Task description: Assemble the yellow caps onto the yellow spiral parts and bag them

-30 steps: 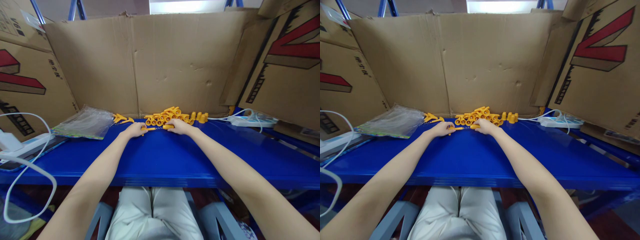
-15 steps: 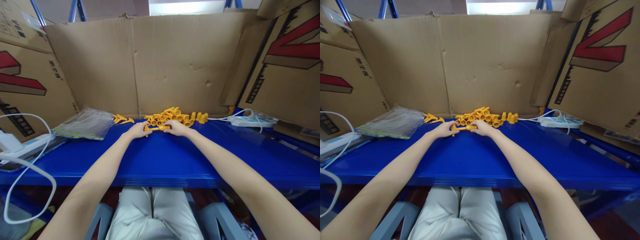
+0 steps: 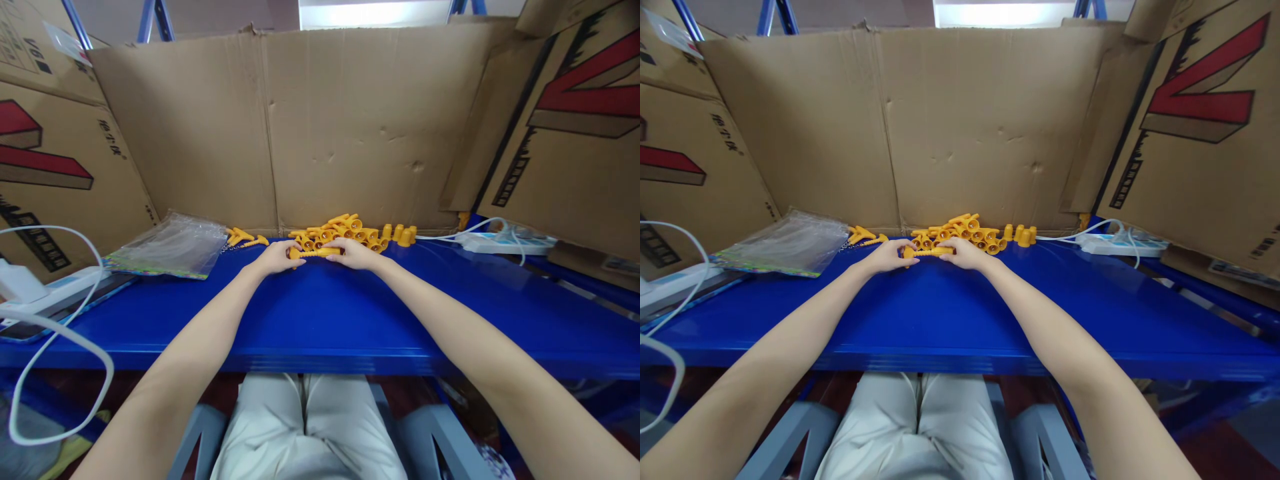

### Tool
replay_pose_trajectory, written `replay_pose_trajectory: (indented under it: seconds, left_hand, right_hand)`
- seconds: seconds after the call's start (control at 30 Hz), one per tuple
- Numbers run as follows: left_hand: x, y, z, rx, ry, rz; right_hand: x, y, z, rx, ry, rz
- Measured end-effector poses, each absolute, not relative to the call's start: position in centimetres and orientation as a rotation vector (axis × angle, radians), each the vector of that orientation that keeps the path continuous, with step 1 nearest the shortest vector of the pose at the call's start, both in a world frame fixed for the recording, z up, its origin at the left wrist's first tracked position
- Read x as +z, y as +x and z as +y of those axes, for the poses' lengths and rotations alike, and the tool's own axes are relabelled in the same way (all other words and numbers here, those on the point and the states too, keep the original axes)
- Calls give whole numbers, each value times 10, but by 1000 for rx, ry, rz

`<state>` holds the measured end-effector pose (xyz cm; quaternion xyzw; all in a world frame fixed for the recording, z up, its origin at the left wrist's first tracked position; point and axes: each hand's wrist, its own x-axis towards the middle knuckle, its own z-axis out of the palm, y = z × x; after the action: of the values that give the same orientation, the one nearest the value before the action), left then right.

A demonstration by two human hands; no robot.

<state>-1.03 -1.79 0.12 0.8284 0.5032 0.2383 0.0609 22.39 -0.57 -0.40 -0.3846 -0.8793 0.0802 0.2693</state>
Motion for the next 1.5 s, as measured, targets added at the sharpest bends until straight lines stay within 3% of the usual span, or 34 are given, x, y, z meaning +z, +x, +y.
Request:
replay_pose_trajectory:
  seconds: [0.57,0.97,1.2,1.5]
  left_hand:
    - [-2,-8,-18,642,2417,1611]
    - [-1,-10,-19,695,2381,1599]
    - [-2,-8,-19,721,2374,1598]
    - [-2,-9,-18,731,2363,1619]
  right_hand:
    - [-9,225,-1,542,-1034,-2317]
    - [-2,231,-8,1210,-1080,-2026]
    - [0,228,-11,1174,-1289,-1977]
    - [1,233,-11,1192,-1103,-2000]
